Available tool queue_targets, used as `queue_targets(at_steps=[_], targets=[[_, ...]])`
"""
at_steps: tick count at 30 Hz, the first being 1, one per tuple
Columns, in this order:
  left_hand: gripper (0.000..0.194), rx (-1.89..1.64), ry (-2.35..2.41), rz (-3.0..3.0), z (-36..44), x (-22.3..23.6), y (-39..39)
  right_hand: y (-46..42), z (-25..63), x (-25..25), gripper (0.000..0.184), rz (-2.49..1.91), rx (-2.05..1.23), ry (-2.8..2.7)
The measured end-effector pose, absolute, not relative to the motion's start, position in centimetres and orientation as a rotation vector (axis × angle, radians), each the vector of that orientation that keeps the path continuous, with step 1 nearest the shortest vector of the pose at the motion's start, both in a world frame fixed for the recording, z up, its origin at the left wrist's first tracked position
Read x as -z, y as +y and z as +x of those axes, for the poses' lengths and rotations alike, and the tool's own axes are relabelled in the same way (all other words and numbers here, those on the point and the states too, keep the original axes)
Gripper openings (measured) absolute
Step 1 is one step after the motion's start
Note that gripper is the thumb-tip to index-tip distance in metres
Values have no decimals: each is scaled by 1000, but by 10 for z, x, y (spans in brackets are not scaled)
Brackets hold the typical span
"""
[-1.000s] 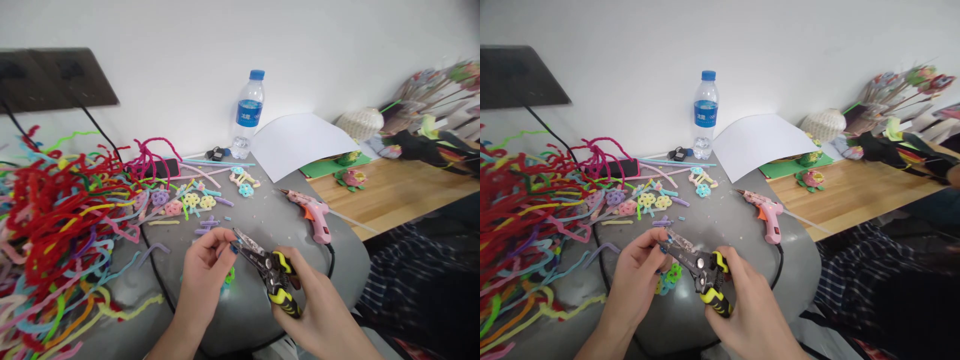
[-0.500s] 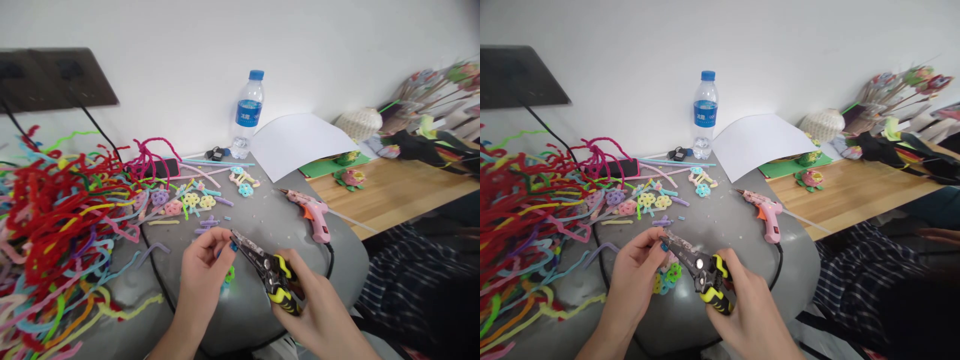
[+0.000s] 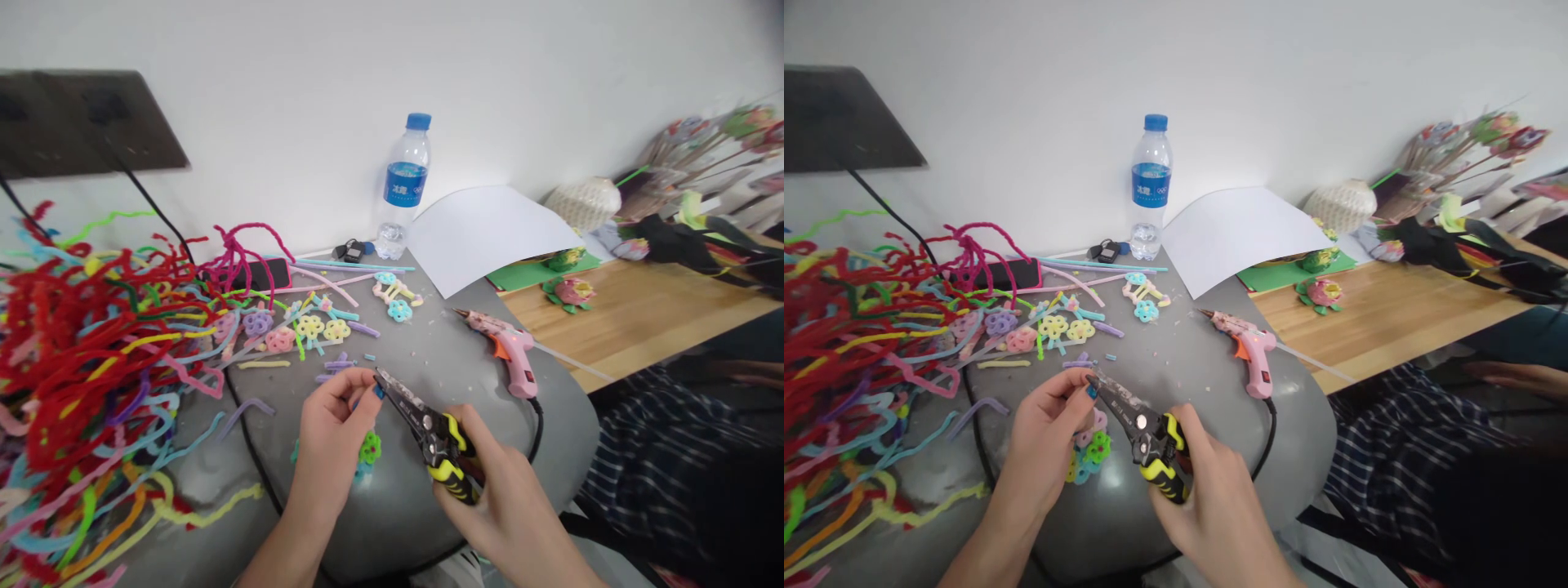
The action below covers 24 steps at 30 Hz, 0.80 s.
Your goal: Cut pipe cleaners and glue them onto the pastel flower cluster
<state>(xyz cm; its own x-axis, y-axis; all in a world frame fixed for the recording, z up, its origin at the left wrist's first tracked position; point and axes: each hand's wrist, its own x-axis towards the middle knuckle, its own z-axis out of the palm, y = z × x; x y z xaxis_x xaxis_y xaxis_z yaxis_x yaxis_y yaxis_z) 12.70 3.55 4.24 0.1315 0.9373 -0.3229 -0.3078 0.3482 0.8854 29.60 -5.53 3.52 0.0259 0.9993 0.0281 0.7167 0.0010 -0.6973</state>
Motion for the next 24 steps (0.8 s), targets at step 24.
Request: queue_targets(at_steps=[24], targets=[[48, -1132, 982, 505, 101, -69, 32, -9, 297, -20, 48, -2154, -221, -1662]])
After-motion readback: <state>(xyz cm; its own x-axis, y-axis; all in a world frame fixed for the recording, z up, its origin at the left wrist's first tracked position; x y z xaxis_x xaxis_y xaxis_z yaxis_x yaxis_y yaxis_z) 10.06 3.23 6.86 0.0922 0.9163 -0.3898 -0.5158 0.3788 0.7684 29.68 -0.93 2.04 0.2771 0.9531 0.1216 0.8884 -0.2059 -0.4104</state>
